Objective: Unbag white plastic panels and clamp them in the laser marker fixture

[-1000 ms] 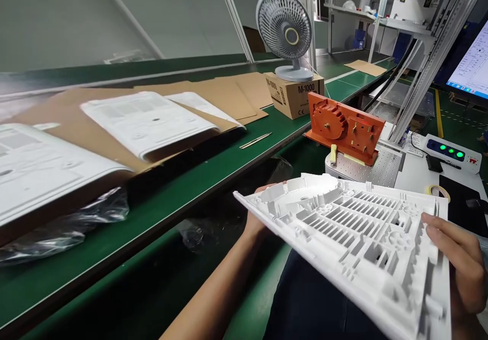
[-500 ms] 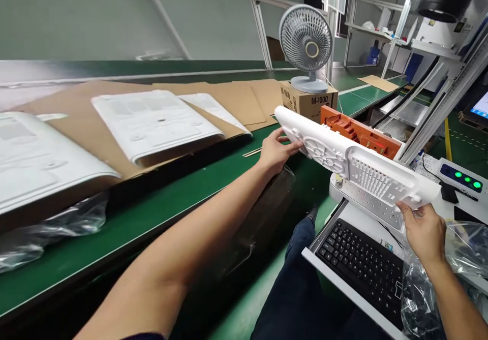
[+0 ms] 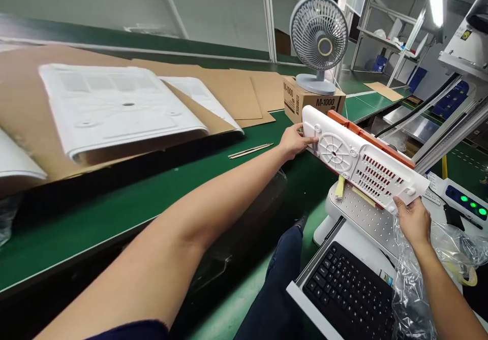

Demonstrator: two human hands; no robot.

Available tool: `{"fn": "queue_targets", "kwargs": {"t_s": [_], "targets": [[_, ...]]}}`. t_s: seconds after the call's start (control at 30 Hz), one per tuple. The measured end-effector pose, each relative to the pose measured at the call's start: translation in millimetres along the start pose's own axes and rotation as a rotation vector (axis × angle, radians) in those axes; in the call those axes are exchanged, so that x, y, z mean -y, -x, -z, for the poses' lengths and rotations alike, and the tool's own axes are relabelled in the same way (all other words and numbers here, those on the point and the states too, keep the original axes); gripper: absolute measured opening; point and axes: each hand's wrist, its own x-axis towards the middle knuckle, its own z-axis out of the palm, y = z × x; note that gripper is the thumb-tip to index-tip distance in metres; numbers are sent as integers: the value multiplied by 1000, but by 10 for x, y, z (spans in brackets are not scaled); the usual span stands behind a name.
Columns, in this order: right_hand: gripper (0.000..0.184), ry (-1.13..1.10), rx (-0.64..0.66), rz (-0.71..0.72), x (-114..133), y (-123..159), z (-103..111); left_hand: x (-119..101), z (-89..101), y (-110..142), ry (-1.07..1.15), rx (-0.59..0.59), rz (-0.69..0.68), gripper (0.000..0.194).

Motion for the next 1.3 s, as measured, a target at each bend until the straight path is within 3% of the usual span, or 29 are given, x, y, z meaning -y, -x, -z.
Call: {"fn": "queue_targets", "kwargs": {"t_s": [0.3, 0.57, 0.73, 0.93, 1.03, 1.1, 1.2, 1.3], "targets": [[52, -24, -46, 8, -228, -269, -161, -57, -171, -188, -167, 10, -105, 78], [55, 59, -92, 32, -286, -407, -186, -71, -133, -216, -386, 9, -132, 78], [54, 39, -47, 3, -309, -424, -200, -37, -85, -265, -531, 17, -142, 85], [47, 81, 43, -29, -159, -430, -73, -132, -171, -123, -444, 13, -74, 86], [55, 5, 36, 21, -166, -272, 190, -129, -264, 286, -363, -109, -50, 97], [62, -155, 3, 42, -254, -19, 475, -45, -326, 749, -322, -140, -124, 88], [67, -418, -14, 36, -468, 587, 1036, 152, -412, 1692, -322, 11, -327, 53], [68, -583, -45, 4, -711, 1322, 1623, 322, -529, 2761, -369, 175, -446, 36]]}}
